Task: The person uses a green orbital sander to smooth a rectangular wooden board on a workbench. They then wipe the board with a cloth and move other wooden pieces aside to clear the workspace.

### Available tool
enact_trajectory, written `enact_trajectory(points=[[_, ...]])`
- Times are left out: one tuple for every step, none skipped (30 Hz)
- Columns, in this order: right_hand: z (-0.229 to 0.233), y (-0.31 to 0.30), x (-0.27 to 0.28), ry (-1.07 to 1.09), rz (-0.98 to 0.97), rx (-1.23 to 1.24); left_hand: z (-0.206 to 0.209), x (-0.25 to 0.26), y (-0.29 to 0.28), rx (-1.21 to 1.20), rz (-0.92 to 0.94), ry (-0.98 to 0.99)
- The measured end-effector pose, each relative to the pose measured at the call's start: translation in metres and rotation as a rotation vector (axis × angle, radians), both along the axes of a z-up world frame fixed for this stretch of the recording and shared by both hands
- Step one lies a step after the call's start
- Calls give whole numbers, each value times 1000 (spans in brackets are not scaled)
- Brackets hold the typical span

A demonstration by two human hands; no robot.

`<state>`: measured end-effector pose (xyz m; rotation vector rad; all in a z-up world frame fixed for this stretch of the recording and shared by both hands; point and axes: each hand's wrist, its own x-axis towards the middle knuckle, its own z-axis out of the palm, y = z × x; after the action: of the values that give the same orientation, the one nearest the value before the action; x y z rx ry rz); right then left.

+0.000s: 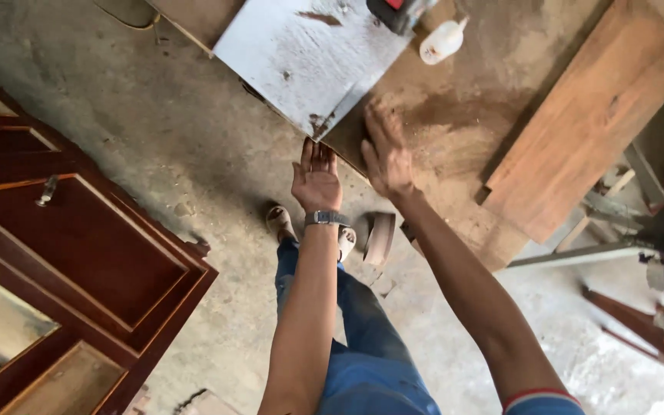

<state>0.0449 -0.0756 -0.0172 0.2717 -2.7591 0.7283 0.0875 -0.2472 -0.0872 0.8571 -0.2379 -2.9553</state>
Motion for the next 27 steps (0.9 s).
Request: enact_trajectory(points=[[4,10,-2,-3,-87,-47,-18,-9,1,31,-9,-23],[7,21,0,-11,-178,-93,-36,-15,2,63,-23,-50],[9,32,-1,-7,-173,-89,-33,-22,6,68,-19,-46],[11,40,0,-29,-304,-164,-31,-24,8,75,-24,-50],[12,50,0,-51,-435,-237,-28,-26,10,81,-29,-53],[-3,40,-1,-56,-437,-234,-32,-27,9,84,-30,-59],[-17,32,-2,-27,-460,-66,-36,-28,9,66,-52,-74],[-29,25,-6,7,-476,102,-38,-32,11,51,-70,-86],[-29,11,-6,6,-473,107,-42,-34,13,55,-67,-88],[-31,-5,-6,19,-422,49,-47,-35,11,68,-73,-66],[-32,-22,-5,33,-372,-9,-52,-36,10,80,-79,-44],[-28,-44,0,34,-367,-11,-21,-38,11,78,-73,-41],[-23,-67,6,58,-292,-99,11,-40,13,84,-87,26],[-17,-88,10,85,-216,-184,43,-43,15,91,-100,97],[-15,-80,11,90,-209,-185,-7,-28,13,90,-94,103],[-13,-71,13,109,-227,-128,-55,-21,15,97,-72,60],[-11,-62,16,127,-245,-71,-105,-32,16,103,-49,18],[-11,-34,7,130,-232,-71,-82,-36,16,104,-36,22],[-11,-6,-3,154,-250,11,-61,-40,15,110,-46,16],[-13,22,-9,171,-266,94,-40,-39,14,116,-55,3],[-15,23,-9,167,-252,94,-39,-33,15,117,-41,-1],[-17,28,-12,194,-280,180,-38,-33,19,85,-33,6],[-18,34,-16,221,-307,265,-36,-33,24,54,-24,13],[-4,12,-11,225,-302,266,-36,-33,29,55,-19,16],[9,-9,-5,40,-262,142,-36,-32,34,57,55,16],[21,-33,3,-148,-218,16,-36,-29,36,56,127,11],[21,-32,4,-149,-213,15,-15,-27,37,54,132,11]])
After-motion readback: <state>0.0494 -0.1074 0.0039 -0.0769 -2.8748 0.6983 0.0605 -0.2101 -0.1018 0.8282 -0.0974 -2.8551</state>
